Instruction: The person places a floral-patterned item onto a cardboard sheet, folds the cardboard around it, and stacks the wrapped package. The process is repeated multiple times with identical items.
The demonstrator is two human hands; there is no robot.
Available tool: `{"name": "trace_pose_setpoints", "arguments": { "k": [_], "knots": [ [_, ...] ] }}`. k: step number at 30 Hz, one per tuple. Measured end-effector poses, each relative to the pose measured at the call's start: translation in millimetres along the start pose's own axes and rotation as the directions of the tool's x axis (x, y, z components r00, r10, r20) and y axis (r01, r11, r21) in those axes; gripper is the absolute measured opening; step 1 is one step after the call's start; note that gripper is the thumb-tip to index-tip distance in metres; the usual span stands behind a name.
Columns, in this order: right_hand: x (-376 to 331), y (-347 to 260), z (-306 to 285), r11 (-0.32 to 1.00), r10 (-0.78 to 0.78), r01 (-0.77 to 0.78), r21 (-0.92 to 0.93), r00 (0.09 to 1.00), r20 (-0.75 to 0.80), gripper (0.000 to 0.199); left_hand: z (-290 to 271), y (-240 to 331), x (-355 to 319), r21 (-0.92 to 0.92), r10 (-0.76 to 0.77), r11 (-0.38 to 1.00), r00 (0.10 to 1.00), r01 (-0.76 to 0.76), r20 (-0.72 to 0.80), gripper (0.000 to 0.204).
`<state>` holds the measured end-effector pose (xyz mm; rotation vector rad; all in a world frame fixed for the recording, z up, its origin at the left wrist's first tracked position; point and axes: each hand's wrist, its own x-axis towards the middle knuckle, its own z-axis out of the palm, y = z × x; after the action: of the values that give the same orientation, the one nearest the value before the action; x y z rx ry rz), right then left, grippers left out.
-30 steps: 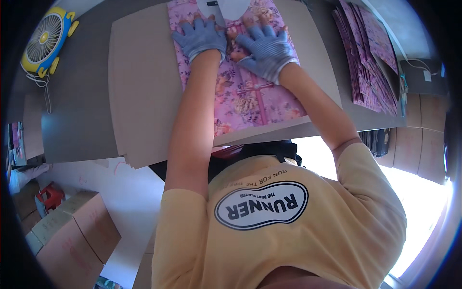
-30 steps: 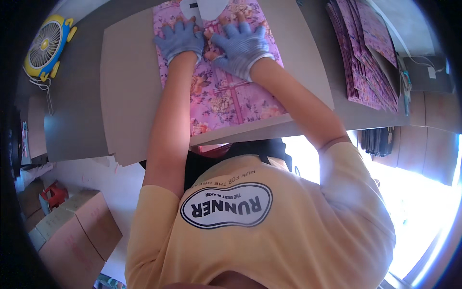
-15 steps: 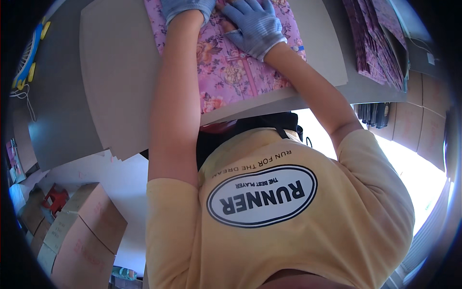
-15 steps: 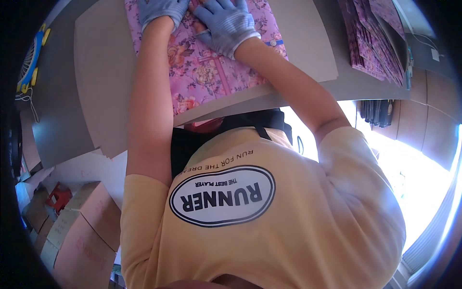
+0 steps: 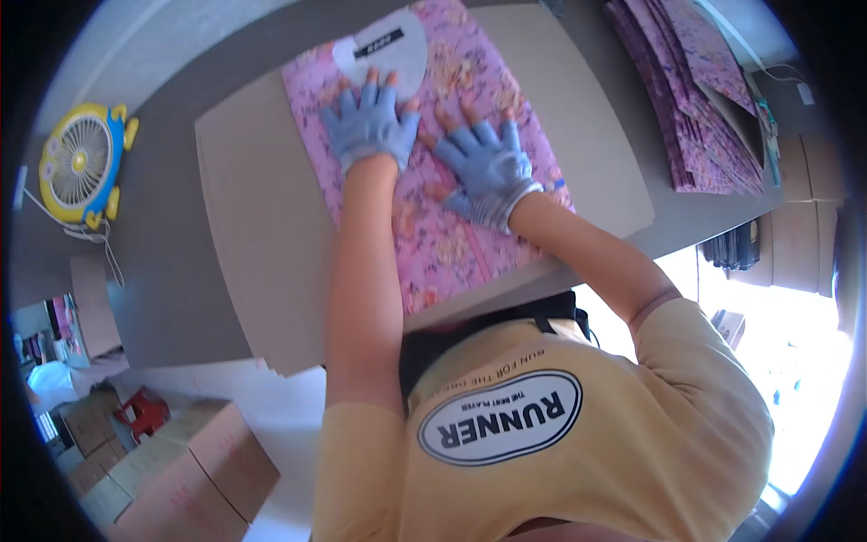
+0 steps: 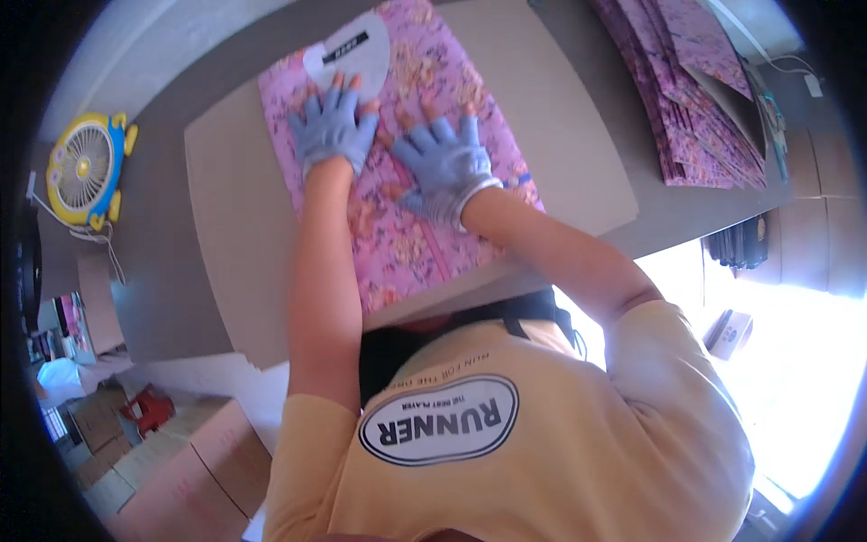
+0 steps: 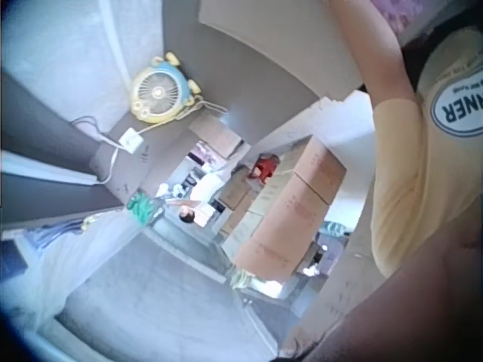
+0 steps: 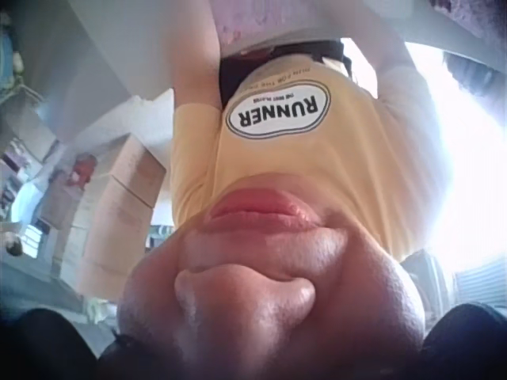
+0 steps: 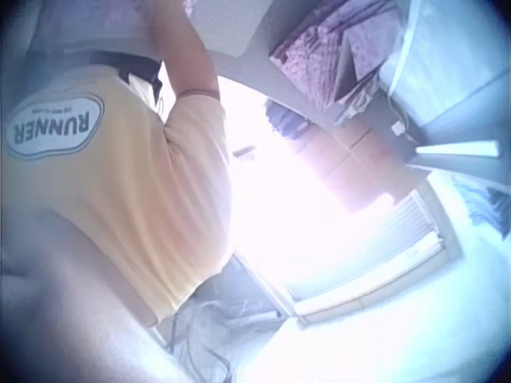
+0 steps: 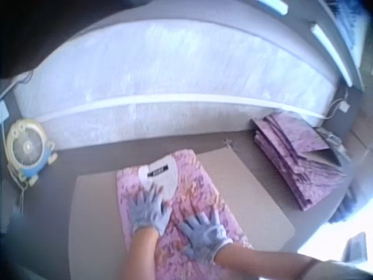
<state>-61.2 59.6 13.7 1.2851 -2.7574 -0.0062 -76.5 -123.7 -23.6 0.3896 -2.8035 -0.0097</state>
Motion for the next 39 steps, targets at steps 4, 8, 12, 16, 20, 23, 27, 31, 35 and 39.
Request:
{"name": "trace_pose_setpoints", "arguments": {
  "k": [4,8,12,16,20,23,27,31,35,39],
  "knots": [
    [19,32,-13,0.971,-0.236,0.237,0.014,0.958,0.161,0.067,-5,-4,-3,-0.089,-0.023,0.996,0.999,0.026,0.034,0.053],
    [67,98,15,0.935,-0.34,0.342,-0.092,0.94,0.033,0.063,-3,0,-3,-0.068,-0.031,0.997,0.998,0.036,0.061,0.053],
    [165,146,44,0.975,-0.149,0.129,-0.181,0.984,-0.099,0.061,-10,3,-1,-0.101,-0.015,0.994,0.991,0.028,0.133,0.053],
    [226,146,40,0.999,0.051,-0.051,-0.003,0.998,0.02,0.062,-8,-2,-1,-0.136,0.008,0.991,0.996,0.004,0.084,0.051],
    [178,130,44,0.995,-0.053,0.04,-0.093,0.989,-0.141,0.064,-8,-3,0,-0.081,-0.018,0.996,0.989,0.03,0.149,0.052],
    [84,107,32,0.982,-0.189,0.182,-0.059,0.966,-0.174,0.063,-8,-6,-1,-0.054,-0.018,0.998,0.99,0.026,0.142,0.052],
    [-60,59,-17,0.987,-0.161,0.162,0.0,0.982,0.103,0.066,-9,-1,-5,-0.069,-0.015,0.997,0.993,0.023,0.117,0.054],
    [-142,27,-30,0.987,-0.031,-0.004,0.16,0.976,0.217,0.058,-10,12,-8,-0.136,-0.024,0.99,0.996,0.037,0.091,0.062],
    [-62,23,-58,0.978,-0.146,0.086,0.189,0.934,0.327,0.04,-9,23,-15,-0.132,-0.071,0.988,0.996,0.077,0.051,0.066],
    [87,-9,-66,0.95,-0.296,0.285,0.131,0.953,0.071,0.023,-2,24,-14,-0.153,-0.071,0.985,0.995,0.082,0.076,0.067]
  ]
}}
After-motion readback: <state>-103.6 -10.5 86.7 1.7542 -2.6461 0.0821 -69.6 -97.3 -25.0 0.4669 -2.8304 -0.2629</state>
